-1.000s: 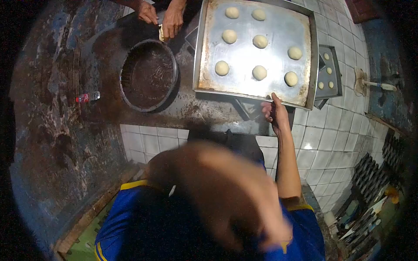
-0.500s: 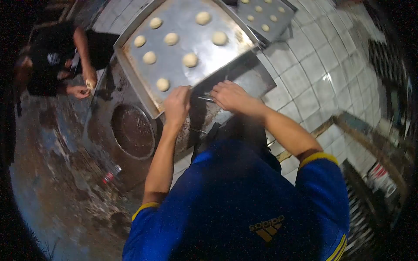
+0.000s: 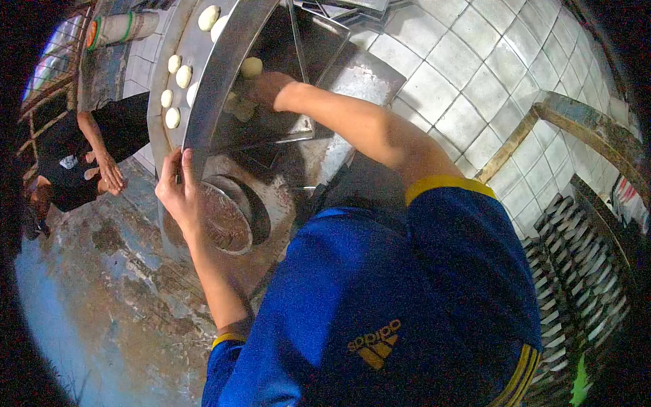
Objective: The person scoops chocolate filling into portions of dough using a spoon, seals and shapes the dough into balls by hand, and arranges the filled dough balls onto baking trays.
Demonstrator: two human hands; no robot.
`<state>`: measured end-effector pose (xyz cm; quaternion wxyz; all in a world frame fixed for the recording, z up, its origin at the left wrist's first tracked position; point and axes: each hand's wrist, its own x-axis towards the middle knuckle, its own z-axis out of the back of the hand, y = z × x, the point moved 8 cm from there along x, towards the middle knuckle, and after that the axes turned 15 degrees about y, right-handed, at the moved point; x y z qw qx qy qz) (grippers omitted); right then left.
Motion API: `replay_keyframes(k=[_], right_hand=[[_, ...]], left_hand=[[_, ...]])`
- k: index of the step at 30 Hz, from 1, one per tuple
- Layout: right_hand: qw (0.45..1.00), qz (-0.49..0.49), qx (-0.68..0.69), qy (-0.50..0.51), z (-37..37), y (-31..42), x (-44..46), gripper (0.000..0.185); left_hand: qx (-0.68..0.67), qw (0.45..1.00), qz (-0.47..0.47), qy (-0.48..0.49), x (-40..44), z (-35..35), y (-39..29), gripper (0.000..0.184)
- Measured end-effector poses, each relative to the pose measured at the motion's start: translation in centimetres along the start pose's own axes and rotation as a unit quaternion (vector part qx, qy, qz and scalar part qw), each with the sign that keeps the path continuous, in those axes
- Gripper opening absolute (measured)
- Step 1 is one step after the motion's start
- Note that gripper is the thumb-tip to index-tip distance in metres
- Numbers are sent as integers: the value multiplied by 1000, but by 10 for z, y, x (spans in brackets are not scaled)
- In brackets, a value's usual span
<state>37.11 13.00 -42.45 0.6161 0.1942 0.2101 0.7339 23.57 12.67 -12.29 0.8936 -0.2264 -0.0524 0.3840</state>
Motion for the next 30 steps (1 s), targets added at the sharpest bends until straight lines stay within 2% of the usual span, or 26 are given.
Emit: replay_keyframes(k=[1,3,5,7,8,13,15,17,19,21,23,25,27,28,29,30], right_hand=[[1000,-1,2,0,15,3,2,30],[991,-87,-96,-19,66,6,2,33],[993,-73,-74,-49,46,-23,20,35],[974,-19,-207,-93,37,-17,25,36],[981,-24,-171,-84,31,-23,35,43],[995,-36,-88,29,29,-37,40,46],[993,-51,32,104,36,-53,29,48],[950,-79,199,229,39,-50,3,50],[853,-127,347,368,36,-15,-55,53],[757,-168,484,404,38,34,-126,55],[675,-151,674,258,41,70,-189,58],[643,-212,710,195,33,90,-238,51],[662,-229,700,137,46,109,-258,51],[663,-237,703,98,54,119,-259,47],[673,-234,695,96,58,133,-256,47],[697,-229,679,30,76,147,-248,46]], left_hand=[[1,1000,0,2,-1,0,-1,21],[12,1000,6,4,-3,-2,0,20],[12,1000,12,-1,-4,-4,-3,19],[12,1000,18,-3,-8,-5,-6,19],[4,1000,13,0,-8,-8,-7,19],[-19,1000,10,8,-14,-22,-12,17],[-23,1000,10,3,-15,-28,-10,17],[2,999,-40,-2,-19,-38,-10,16],[4,1000,-14,19,-24,-56,-3,14],[-24,998,-53,-1,-31,-79,1,13],[-20,997,-75,-5,-39,-107,9,12],[-16,996,-88,0,-45,-136,21,11],[-38,995,-82,37,-50,-158,37,17],[-41,995,-87,26,-52,-157,39,17],[-65,993,-85,38,-54,-158,43,20],[-89,991,-83,50,-56,-156,44,24]])
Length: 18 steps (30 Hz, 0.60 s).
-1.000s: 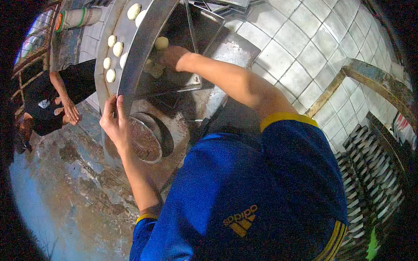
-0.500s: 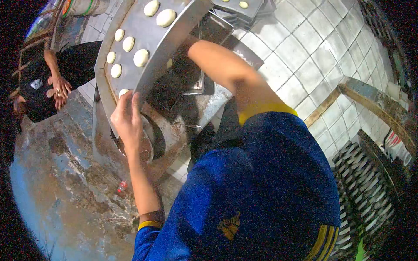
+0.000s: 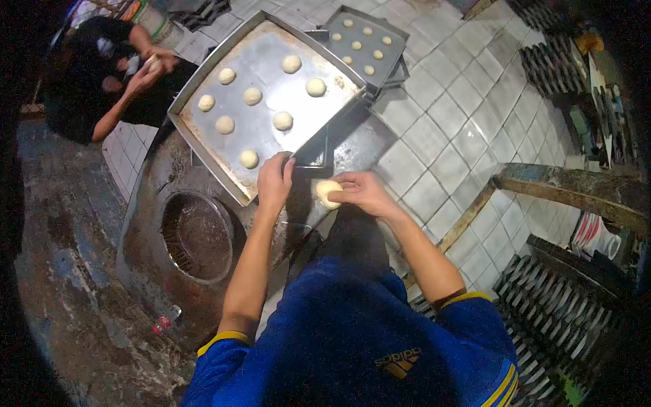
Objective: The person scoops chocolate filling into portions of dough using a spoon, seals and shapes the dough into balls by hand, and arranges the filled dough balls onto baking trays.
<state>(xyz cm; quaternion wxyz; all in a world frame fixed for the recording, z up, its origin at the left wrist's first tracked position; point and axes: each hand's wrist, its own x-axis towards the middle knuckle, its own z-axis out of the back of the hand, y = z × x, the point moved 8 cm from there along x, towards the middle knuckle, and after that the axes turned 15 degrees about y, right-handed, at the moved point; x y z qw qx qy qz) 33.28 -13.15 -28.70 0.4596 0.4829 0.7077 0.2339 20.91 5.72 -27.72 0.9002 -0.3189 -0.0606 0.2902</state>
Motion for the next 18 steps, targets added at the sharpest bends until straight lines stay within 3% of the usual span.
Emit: replay_keyframes(k=[1,2,3,4,5,7,10,12,15,17,18], right_hand=[[998,51,-12,-45,-16,21,-2,46],[994,91,-22,-63,-37,42,1,41],[994,92,-33,-57,-62,52,9,41],[983,155,-63,-74,-86,72,16,39],[968,217,-92,-85,-112,89,23,37],[960,223,-149,-80,-165,98,39,32],[916,262,-303,-30,-254,110,53,30],[919,292,-263,42,-304,113,55,31],[924,317,-166,138,-365,97,72,31],[927,310,-209,4,-387,86,87,25],[933,315,-172,10,-405,89,88,23]], left_hand=[[-3,1000,-3,-12,-5,16,-14,24],[-246,969,25,-4,-12,26,-14,32],[-474,879,48,7,-24,39,-24,41],[-574,815,70,24,-42,68,-47,57],[-547,836,39,9,-56,89,-45,55],[-496,863,26,-91,-89,139,-44,56],[-478,847,30,-230,-144,188,-8,56],[-457,831,31,-316,-184,219,10,55],[-444,823,18,-354,-233,251,26,60],[-436,824,-37,-360,-256,269,32,62],[-488,795,-6,-360,-266,268,44,61]])
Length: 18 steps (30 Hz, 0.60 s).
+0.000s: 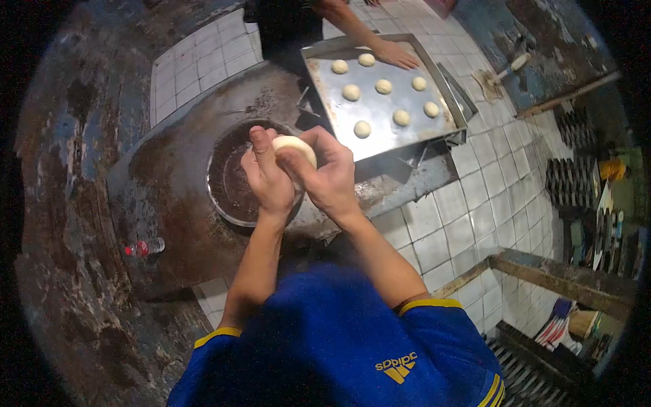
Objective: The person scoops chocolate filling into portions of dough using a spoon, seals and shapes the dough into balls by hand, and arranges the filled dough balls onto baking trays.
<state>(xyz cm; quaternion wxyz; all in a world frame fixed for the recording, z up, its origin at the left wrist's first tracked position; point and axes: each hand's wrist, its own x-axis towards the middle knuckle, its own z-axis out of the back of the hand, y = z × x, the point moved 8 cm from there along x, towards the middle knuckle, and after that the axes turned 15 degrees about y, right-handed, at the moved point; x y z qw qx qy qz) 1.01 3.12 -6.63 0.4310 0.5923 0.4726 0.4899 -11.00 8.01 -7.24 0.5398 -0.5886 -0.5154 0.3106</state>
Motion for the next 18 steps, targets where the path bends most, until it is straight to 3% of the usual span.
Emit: replay_keyframes(k=[2,3,4,5,7,8,11,13,15,17,18], right_hand=[[1000,13,17,-2,-21,-1,12,21],[999,4,33,-3,-28,-1,16,21],[994,-8,110,29,-32,-7,21,20],[989,7,132,59,-38,-2,26,22],[995,3,68,72,-51,9,33,25],[995,-2,64,78,-55,9,36,25],[994,-38,15,106,-65,9,42,29],[978,-117,85,149,-74,12,41,32],[942,-175,60,282,-86,29,35,33],[944,-111,-106,293,-89,34,33,30],[900,-49,-302,310,-84,40,37,29]], left_hand=[[-48,998,36,-35,-4,30,-2,59],[-214,973,27,79,-1,29,-5,54],[-371,908,15,192,-2,23,-14,48],[-374,909,8,186,-5,34,-19,48],[-199,964,68,161,-15,50,-24,33],[-207,968,44,133,-17,59,-22,24],[-247,967,-5,62,-19,78,-15,24],[-270,962,10,32,-18,87,-2,26],[-220,968,-13,124,-19,81,25,47],[-156,967,36,197,-38,74,58,61],[-122,966,83,214,-52,71,68,65]])
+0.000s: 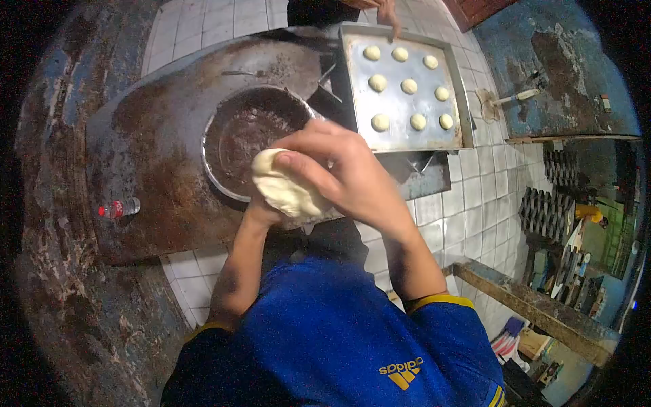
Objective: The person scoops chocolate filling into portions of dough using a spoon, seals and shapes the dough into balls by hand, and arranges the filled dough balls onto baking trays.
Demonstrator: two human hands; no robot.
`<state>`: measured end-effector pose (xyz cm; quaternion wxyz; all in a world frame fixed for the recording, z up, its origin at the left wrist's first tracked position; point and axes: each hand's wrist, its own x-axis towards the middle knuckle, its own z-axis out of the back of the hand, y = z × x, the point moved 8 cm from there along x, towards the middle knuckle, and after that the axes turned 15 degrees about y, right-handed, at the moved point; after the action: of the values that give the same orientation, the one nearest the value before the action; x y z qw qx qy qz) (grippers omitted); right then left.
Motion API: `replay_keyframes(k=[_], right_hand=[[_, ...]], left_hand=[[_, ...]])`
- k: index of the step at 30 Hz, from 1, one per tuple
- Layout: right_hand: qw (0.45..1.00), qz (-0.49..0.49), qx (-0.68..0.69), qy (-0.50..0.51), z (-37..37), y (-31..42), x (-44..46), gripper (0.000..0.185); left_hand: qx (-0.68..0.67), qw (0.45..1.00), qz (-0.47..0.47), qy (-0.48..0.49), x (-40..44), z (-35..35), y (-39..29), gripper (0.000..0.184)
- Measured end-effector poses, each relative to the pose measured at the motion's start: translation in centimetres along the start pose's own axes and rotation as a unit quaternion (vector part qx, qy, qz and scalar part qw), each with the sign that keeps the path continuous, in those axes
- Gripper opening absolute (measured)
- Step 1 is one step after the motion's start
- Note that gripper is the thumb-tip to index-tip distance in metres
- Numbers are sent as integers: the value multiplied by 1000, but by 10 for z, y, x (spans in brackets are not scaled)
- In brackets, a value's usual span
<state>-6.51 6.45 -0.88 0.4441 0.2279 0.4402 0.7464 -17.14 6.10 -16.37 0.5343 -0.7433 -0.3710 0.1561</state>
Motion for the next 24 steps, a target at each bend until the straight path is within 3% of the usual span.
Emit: replay_keyframes(k=[1,2,3,5,6,8,9,11,12,14,15,16,17,18,19,21,24], right_hand=[[997,-50,-62,-4,0,-9,-3,30],[998,-61,-7,-8,-3,-29,-6,34],[996,-70,47,-12,-9,-58,-10,38],[965,-139,223,12,-39,-137,-22,52],[954,-178,239,27,-64,-208,-35,56],[944,-329,-15,5,-106,-322,-79,60],[886,-419,-192,58,-134,-372,-107,53],[888,-384,-253,11,-168,-407,-142,36],[887,-359,-291,-11,-179,-418,-152,32],[925,-299,-236,14,-184,-404,-150,29],[952,-245,-184,30,-187,-387,-147,27],[947,-293,-97,93,-187,-370,-134,28],[947,-290,-95,95,-176,-344,-112,28],[962,-239,-85,99,-168,-313,-86,31],[974,-189,-72,102,-166,-283,-63,34],[980,-158,-65,102,-166,-245,-8,37],[982,-106,-80,132,-190,-217,56,43]], left_hand=[[74,995,-64,17,-5,-8,-10,68],[158,987,-30,-11,-19,4,29,76],[97,990,-82,-65,-33,2,31,75],[261,964,-36,-43,-36,2,29,75],[260,964,-28,-48,-45,5,42,75],[192,976,8,-99,-74,20,72,70],[171,978,20,-119,-88,25,78,68],[-23,967,91,-235,-127,53,101,66],[-130,959,93,-233,-145,68,115,68],[-300,925,67,-225,-181,100,128,78],[-294,891,88,-336,-205,105,111,94],[-288,903,56,-314,-209,115,90,70],[-280,915,21,-291,-210,126,69,49],[-118,897,58,-421,-224,137,48,47],[-116,896,63,-424,-233,141,44,47],[117,893,64,-431,-248,156,10,49],[74,895,67,-435,-265,178,3,51]])
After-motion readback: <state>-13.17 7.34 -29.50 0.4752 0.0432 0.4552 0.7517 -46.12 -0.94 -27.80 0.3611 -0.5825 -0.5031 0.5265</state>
